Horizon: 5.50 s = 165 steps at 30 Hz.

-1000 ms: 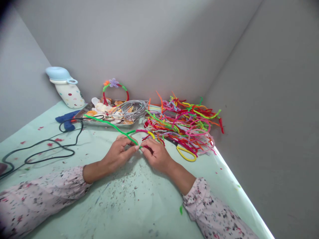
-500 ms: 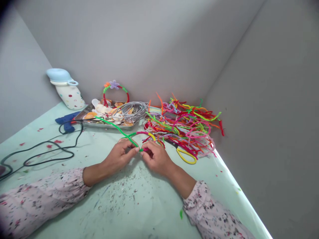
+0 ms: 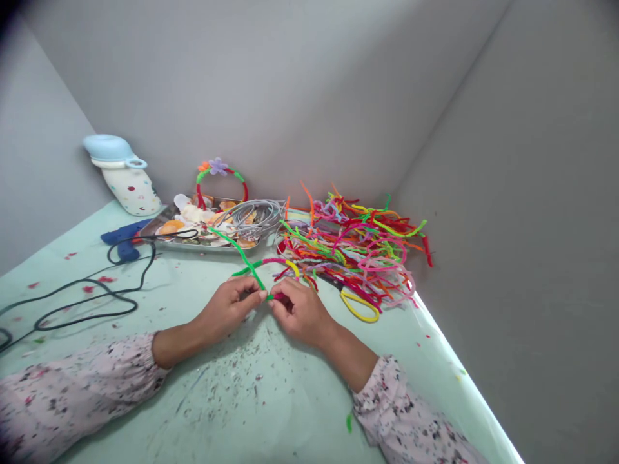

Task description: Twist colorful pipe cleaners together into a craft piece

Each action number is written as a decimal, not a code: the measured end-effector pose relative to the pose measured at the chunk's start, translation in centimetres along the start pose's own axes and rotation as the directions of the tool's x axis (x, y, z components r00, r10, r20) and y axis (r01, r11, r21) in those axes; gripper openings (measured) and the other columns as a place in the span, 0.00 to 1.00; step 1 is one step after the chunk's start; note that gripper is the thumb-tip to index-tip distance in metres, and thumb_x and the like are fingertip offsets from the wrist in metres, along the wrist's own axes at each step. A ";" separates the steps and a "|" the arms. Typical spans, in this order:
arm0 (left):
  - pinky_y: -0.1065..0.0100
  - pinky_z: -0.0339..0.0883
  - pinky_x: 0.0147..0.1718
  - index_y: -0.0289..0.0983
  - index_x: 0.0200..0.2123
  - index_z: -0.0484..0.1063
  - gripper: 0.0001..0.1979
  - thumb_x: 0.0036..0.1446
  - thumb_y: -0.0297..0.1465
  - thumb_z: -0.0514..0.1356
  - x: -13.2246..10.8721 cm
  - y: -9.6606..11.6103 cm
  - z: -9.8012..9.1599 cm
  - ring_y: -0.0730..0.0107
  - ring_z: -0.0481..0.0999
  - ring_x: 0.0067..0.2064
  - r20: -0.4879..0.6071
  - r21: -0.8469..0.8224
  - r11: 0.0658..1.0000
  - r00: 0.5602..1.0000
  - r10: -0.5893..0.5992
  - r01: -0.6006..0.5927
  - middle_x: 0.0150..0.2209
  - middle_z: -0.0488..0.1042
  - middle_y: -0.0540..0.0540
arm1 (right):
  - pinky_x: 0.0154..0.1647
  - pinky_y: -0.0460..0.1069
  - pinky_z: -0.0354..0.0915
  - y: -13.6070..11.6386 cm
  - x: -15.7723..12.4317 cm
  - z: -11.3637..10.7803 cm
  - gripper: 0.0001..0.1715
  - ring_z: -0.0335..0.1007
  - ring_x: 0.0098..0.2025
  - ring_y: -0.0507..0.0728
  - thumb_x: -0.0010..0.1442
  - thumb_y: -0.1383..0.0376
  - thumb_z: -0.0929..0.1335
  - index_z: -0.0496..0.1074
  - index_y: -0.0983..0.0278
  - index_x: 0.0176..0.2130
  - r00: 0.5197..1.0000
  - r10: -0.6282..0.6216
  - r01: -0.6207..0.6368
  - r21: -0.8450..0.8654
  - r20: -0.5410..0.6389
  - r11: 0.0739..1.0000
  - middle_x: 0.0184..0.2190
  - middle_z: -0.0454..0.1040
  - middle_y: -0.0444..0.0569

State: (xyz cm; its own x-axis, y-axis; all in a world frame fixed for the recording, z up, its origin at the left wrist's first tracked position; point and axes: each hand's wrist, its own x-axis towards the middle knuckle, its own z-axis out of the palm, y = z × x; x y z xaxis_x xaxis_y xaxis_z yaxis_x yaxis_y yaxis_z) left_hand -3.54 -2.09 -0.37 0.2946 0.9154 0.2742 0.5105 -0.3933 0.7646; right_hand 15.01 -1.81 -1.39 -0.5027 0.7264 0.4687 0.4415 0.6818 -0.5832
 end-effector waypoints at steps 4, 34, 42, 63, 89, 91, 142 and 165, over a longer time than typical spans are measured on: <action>0.70 0.55 0.26 0.36 0.21 0.64 0.14 0.57 0.35 0.56 0.1 0.1 0.0 0.73 0.63 0.26 0.013 -0.033 0.999 1.000 -0.026 0.026 0.20 0.64 0.53 | 0.33 0.48 0.60 0.2 0.0 0.0 0.05 0.63 0.31 0.54 0.58 0.71 0.65 0.68 0.62 0.36 1.000 -0.007 0.007 -0.008 0.002 1.000 0.29 0.68 0.45; 0.71 0.54 0.25 0.36 0.22 0.64 0.13 0.56 0.35 0.55 0.2 -0.4 0.2 0.73 0.62 0.25 0.068 -0.104 0.993 0.997 -0.048 0.055 0.21 0.64 0.53 | 0.31 0.47 0.60 0.3 0.0 0.1 0.05 0.63 0.30 0.53 0.57 0.71 0.65 0.67 0.62 0.34 1.000 -0.001 0.001 -0.048 0.001 0.999 0.28 0.67 0.45; 0.70 0.58 0.28 0.36 0.23 0.64 0.12 0.58 0.32 0.53 0.0 0.1 -0.1 0.72 0.63 0.28 0.038 -0.120 0.992 0.999 -0.027 0.032 0.23 0.63 0.52 | 0.31 0.47 0.61 0.0 0.2 0.0 0.04 0.63 0.29 0.53 0.57 0.71 0.65 0.67 0.62 0.34 0.999 0.023 -0.024 -0.016 -0.035 1.000 0.27 0.67 0.44; 0.65 0.62 0.43 0.38 0.35 0.70 0.02 0.56 0.26 0.60 -0.5 -0.3 0.2 0.69 0.70 0.40 -0.131 -0.022 0.973 0.966 0.223 -0.228 0.34 0.73 0.50 | 0.30 0.45 0.61 -0.3 0.3 -0.1 0.01 0.63 0.27 0.51 0.57 0.69 0.66 0.68 0.63 0.33 0.989 0.072 -0.070 0.020 -0.132 0.997 0.26 0.68 0.43; 0.64 0.63 0.43 0.41 0.38 0.74 0.05 0.57 0.28 0.62 -0.3 -0.9 0.3 0.68 0.72 0.40 -0.182 0.067 0.948 0.930 0.319 -0.312 0.35 0.76 0.50 | 0.28 0.45 0.60 0.0 0.2 -0.1 0.01 0.63 0.26 0.50 0.58 0.68 0.66 0.68 0.63 0.34 0.986 0.115 -0.107 0.067 -0.119 0.992 0.26 0.67 0.43; 0.64 0.63 0.43 0.41 0.38 0.74 0.05 0.57 0.28 0.62 -0.2 -0.9 0.3 0.68 0.72 0.40 -0.181 0.071 0.947 0.930 0.320 -0.312 0.35 0.76 0.50 | 0.28 0.45 0.60 0.0 0.2 -0.1 0.01 0.63 0.26 0.50 0.58 0.68 0.66 0.68 0.63 0.34 0.986 0.124 -0.116 0.069 -0.116 0.991 0.27 0.68 0.43; 0.66 0.68 0.38 0.39 0.37 0.76 0.07 0.57 0.23 0.60 -0.4 -0.8 0.2 0.68 0.73 0.38 -0.181 0.133 0.921 0.905 0.386 -0.366 0.33 0.74 0.47 | 0.30 0.46 0.62 -0.1 0.1 -0.1 0.04 0.64 0.28 0.51 0.59 0.67 0.65 0.70 0.63 0.36 0.985 0.145 -0.140 0.063 -0.088 0.988 0.28 0.70 0.45; 0.64 0.65 0.39 0.40 0.38 0.76 0.07 0.58 0.25 0.60 -0.4 -0.8 0.3 0.67 0.73 0.39 -0.176 0.182 0.920 0.909 0.378 -0.347 0.34 0.75 0.47 | 0.30 0.46 0.61 -0.1 0.2 -0.1 0.03 0.64 0.28 0.51 0.59 0.67 0.65 0.70 0.63 0.35 0.987 0.127 -0.121 0.060 -0.096 0.991 0.27 0.69 0.44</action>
State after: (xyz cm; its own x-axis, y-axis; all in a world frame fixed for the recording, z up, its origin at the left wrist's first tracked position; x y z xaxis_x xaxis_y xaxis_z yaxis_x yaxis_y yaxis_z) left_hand -3.82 -2.20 -1.28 0.3183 0.6987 0.6407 0.5142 -0.6950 0.5025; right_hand 14.95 -1.76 -1.16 -0.3690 0.8118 0.4525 0.4539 0.5823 -0.6745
